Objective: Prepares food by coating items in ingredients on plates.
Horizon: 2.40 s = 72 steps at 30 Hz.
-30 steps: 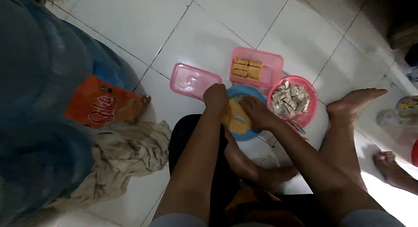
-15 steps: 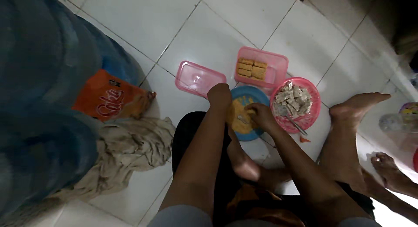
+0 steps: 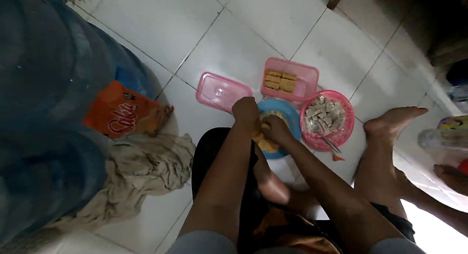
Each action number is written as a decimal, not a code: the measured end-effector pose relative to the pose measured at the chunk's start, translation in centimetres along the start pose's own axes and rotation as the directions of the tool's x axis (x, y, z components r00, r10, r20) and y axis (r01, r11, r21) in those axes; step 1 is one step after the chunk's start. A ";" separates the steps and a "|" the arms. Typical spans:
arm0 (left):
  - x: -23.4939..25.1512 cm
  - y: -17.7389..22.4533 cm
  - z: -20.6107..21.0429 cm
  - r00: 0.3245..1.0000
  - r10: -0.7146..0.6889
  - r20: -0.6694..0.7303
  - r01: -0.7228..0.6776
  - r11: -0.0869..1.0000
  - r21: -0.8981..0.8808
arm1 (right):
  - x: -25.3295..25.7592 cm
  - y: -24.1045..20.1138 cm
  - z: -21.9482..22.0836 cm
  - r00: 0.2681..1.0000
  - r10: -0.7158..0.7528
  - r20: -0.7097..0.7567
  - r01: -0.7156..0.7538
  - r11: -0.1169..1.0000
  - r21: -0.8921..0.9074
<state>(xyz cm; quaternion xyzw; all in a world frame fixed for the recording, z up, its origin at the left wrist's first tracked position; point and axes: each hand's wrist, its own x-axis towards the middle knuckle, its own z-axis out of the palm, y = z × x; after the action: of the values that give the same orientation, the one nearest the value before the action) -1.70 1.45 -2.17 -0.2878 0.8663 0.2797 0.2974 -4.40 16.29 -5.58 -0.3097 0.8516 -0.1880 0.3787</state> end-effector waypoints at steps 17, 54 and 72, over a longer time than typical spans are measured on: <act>-0.4 0.4 -0.1 1.000 -0.011 0.017 0.011 1.000 0.016 | -2.5 0.8 2.0 0.964 0.227 -0.138 -0.244 0.962 -0.123; -0.3 0.2 -0.1 1.000 0.001 -0.004 -0.001 1.000 0.006 | -2.4 3.8 8.1 0.850 -0.084 -0.519 -0.033 0.977 -0.211; -1.4 0.4 -0.2 1.000 -0.023 0.005 0.024 0.998 -0.052 | -3.9 2.5 4.7 0.862 0.004 -0.506 0.018 0.999 0.038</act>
<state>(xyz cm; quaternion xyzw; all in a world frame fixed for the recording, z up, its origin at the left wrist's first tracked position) -1.06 2.06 -0.95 -0.3050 0.8547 0.2991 0.2950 0.28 20.33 -7.92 -0.2448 0.9159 -0.2818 0.1478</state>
